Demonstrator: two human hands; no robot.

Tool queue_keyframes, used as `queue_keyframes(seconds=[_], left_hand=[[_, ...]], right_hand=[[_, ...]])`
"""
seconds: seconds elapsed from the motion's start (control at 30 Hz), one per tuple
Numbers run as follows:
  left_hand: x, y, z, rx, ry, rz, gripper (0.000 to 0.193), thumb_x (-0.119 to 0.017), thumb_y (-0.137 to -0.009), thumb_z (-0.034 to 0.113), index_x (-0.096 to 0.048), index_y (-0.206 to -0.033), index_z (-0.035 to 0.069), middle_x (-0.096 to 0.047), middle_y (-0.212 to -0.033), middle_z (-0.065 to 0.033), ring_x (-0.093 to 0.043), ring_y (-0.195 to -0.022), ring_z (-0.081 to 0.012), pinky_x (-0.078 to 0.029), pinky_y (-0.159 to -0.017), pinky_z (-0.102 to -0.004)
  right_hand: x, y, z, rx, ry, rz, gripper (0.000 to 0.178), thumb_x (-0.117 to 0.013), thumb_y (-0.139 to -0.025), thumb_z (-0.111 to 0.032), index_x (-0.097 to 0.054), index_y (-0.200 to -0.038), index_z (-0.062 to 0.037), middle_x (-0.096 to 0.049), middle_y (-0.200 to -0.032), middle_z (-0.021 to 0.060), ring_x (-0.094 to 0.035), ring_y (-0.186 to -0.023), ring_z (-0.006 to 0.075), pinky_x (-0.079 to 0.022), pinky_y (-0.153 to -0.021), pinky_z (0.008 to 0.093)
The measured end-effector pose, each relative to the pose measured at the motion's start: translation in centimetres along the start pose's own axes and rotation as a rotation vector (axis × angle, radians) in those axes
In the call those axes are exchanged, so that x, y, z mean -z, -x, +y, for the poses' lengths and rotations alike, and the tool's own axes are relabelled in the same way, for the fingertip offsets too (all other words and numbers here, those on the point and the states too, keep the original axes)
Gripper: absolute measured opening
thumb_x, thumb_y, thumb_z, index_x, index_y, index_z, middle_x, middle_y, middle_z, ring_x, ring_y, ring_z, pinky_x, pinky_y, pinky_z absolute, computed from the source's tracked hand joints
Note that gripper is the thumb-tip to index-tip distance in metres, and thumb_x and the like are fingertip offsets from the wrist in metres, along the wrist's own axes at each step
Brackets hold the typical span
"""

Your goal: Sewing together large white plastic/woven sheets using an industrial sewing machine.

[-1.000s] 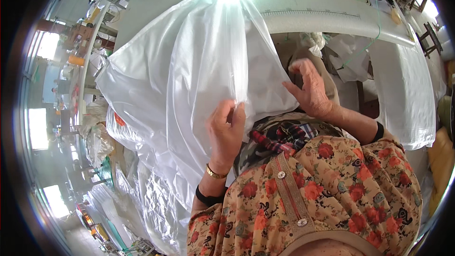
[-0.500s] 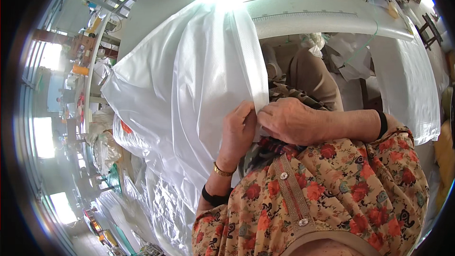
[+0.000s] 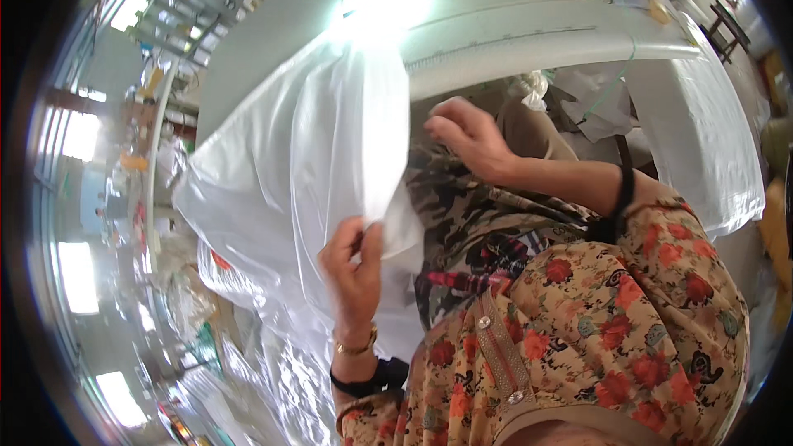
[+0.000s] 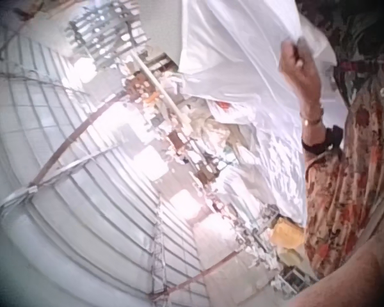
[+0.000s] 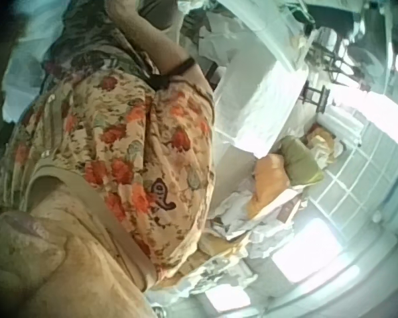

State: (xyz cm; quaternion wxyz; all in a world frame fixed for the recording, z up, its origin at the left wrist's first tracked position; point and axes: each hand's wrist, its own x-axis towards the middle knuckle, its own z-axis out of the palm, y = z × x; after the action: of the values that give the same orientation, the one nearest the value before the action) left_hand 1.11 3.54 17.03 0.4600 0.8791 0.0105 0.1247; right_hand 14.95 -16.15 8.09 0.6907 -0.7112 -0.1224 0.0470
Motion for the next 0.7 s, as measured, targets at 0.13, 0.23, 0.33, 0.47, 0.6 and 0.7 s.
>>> queue_keyframes(seconds=[0.13,0.23,0.33,0.47,0.6,0.7], left_hand=[[1.8,-4.3,6.9,-0.293,-0.164,-0.153,0.009,-0.058,-0.093,0.006,-0.061,-0.091,-0.002,-0.057,-0.068,-0.0077,-0.049,-0.058,-0.0146,-0.041,-0.056,-0.0275],[5.1,-4.4,7.9,-0.287,-0.292,-0.207,0.010,-0.058,-0.094,0.008,-0.060,-0.092,-0.001,-0.057,-0.068,-0.0100,-0.053,-0.057,-0.0207,-0.042,-0.055,-0.0305],[6.5,-3.2,7.6,-0.289,-0.534,-0.256,0.007,-0.057,-0.091,0.005,-0.061,-0.094,0.000,-0.058,-0.071,-0.0132,-0.057,-0.060,-0.0280,-0.044,-0.055,-0.0355],[1.9,-1.2,1.2,-0.437,-0.597,-0.336,0.005,-0.052,-0.090,0.001,-0.057,-0.091,0.001,-0.058,-0.080,-0.0155,-0.057,-0.070,-0.0353,-0.044,-0.059,-0.0432],[-0.5,1.3,-1.6,-0.335,-0.548,-0.105,0.002,-0.055,-0.089,0.001,-0.056,-0.088,0.002,-0.056,-0.074,-0.0145,-0.057,-0.066,-0.0345,-0.044,-0.059,-0.0434],[-1.2,1.7,-1.9,-0.294,-0.470,-0.046,0.002,-0.057,-0.088,0.001,-0.057,-0.089,0.003,-0.057,-0.073,-0.0145,-0.057,-0.065,-0.0341,-0.044,-0.058,-0.0422]], right_hand=[[-12.0,-9.4,10.6,0.430,0.275,0.044,0.031,-0.064,-0.086,-0.016,-0.066,-0.115,-0.0053,-0.066,-0.111,0.0147,-0.062,-0.103,0.0259,-0.051,-0.088,0.0388],[-16.5,-10.3,8.7,0.468,0.172,-0.091,0.031,-0.064,-0.086,-0.016,-0.066,-0.115,-0.0050,-0.067,-0.110,0.0151,-0.062,-0.102,0.0261,-0.051,-0.088,0.0387],[-17.8,-10.6,5.2,0.506,0.089,-0.247,0.031,-0.064,-0.087,-0.016,-0.066,-0.116,-0.0046,-0.067,-0.109,0.0157,-0.063,-0.102,0.0263,-0.051,-0.089,0.0386],[-15.8,-11.9,3.6,0.504,0.061,-0.412,0.032,-0.065,-0.087,-0.017,-0.065,-0.116,-0.0040,-0.068,-0.107,0.0165,-0.063,-0.101,0.0266,-0.051,-0.089,0.0384],[-10.8,-6.9,4.4,0.505,0.023,-0.682,0.032,-0.065,-0.088,-0.017,-0.065,-0.117,-0.0033,-0.068,-0.106,0.0173,-0.064,-0.101,0.0268,-0.051,-0.090,0.0382],[-5.4,-6.7,0.2,0.284,0.237,-0.907,0.031,-0.064,-0.089,-0.018,-0.065,-0.115,-0.0022,-0.069,-0.104,0.0175,-0.065,-0.098,0.0248,-0.052,-0.087,0.0375]])
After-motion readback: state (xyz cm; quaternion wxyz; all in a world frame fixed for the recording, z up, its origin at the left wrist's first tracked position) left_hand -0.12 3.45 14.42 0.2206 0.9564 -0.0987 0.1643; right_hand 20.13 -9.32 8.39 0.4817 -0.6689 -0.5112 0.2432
